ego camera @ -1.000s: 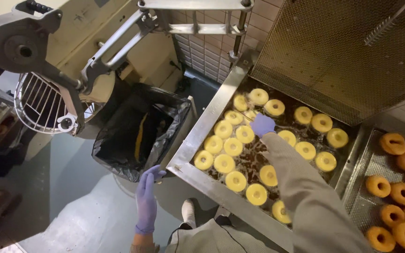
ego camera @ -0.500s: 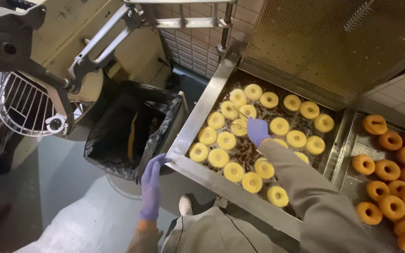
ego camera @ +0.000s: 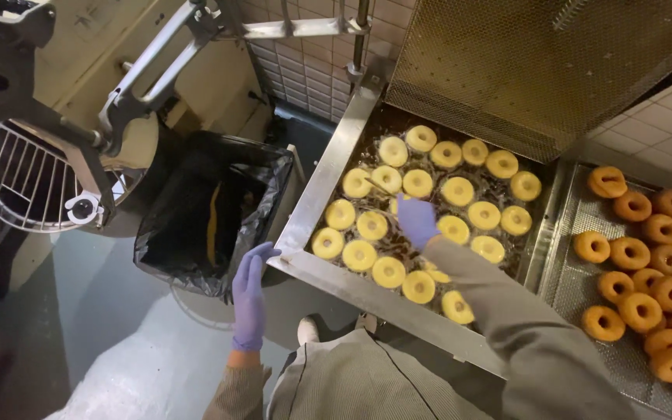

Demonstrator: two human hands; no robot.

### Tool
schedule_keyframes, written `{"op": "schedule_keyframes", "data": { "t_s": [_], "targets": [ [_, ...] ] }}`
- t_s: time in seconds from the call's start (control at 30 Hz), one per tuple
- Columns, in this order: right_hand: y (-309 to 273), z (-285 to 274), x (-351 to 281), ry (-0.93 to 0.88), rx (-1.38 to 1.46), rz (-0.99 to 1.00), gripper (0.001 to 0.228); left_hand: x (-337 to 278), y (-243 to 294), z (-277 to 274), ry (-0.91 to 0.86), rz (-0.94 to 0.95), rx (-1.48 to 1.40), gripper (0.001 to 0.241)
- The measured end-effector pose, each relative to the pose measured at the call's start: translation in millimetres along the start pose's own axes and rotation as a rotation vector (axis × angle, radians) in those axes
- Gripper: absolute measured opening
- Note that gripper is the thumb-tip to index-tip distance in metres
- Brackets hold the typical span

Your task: Fry raw dough donuts in a deep fryer and then pack fried donuts onto a tray.

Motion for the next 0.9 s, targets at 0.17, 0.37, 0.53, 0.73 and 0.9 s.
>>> {"op": "schedule_keyframes", "data": {
  "t_s": [0.17, 0.37, 0.53, 0.73, 0.9],
  "targets": [
    [2, 59, 14, -0.052, 0.136, 0.016, 0.039, 6, 22, 14, -0.036, 0.048, 0.066, 0.036],
    [15, -36, -63, -0.328, 0.393, 0.222, 0.048, 4, 13, -9, 0.003, 0.015, 0.039, 0.038],
    [-13, -19, -124, -0.338, 0.322, 0.228, 0.048, 8, 3, -7, -0.015, 0.003, 0.075, 0.039],
    [-19, -6, -155, -0.474, 0.445, 0.427, 0.048, 21, 18, 26, -0.116, -0.011, 0.071, 0.037],
    [22, -55, -190, -0.176, 0.445, 0.560, 0.053, 24, 12, 26, -0.132, 0.004, 0.012, 0.037]
  ]
}}
Point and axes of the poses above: each hand's wrist, its own x-axis towards the middle knuckle, its own z-axis out of the palm, y = z × x, the point moved 5 cm from there along x, towards the middle knuckle, and after that the axes turned 4 degrees about z, right-handed, at the moved point
